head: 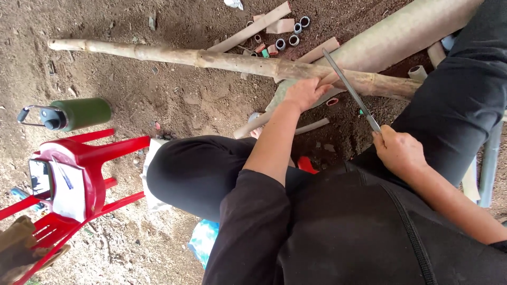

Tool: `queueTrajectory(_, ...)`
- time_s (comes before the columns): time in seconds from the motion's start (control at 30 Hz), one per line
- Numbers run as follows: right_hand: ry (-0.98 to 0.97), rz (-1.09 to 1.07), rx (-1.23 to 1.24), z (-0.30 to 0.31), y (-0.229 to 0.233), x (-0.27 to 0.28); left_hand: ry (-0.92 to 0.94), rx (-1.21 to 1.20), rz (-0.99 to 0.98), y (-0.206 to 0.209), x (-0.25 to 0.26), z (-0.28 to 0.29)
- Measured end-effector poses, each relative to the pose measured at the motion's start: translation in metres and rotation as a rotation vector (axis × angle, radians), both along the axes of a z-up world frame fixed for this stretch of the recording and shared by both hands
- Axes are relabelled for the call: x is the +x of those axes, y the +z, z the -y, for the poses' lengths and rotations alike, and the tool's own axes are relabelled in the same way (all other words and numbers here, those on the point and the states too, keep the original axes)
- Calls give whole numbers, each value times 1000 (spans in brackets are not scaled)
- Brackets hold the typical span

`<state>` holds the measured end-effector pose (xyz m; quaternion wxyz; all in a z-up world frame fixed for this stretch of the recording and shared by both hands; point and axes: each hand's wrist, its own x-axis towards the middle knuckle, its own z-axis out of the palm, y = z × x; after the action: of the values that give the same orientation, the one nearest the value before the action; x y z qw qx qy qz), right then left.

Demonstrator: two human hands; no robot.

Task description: Sawing through a bamboo pole and a PVC pipe using a handheld hacksaw blade.

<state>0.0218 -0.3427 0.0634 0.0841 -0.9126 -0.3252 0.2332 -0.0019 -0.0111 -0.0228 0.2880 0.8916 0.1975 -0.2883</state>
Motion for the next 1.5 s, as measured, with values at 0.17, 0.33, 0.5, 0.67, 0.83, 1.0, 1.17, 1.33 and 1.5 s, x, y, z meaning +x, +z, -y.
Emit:
queueTrajectory(0.17,14,-43,-76,-1,13,2,14,11,-5,0,0,1)
queueTrajectory(0.33,-11,-116,-164,-6,13,6,30,-15,32,1,-1,0)
queueTrajectory(0.5,-7,-156,-177,-22,6,14,38,29,20,3,-1,2)
queueTrajectory(0.67,10,-157,-161,-46,-3,26,28,40,43,-2,-2,2)
queueTrajectory(0.83,17,-155,-143,-87,-6,42,-42,95,-26,4,1,-1)
queueTrajectory(1.0,211,195,-40,-119,-64,60,-4,106,-8,-21,-1,-1)
queueTrajectory(1.17,-157,-151,103,-133,-4,82,-88,222,59,19,-3,4)
queueTrajectory(1.33,-97,-176,1,-66,-4,56,-75,197,-28,53,7,10)
queueTrajectory(1.5,-85,-169,-127,-29,-18,27,-131,224,-15,11,0,4)
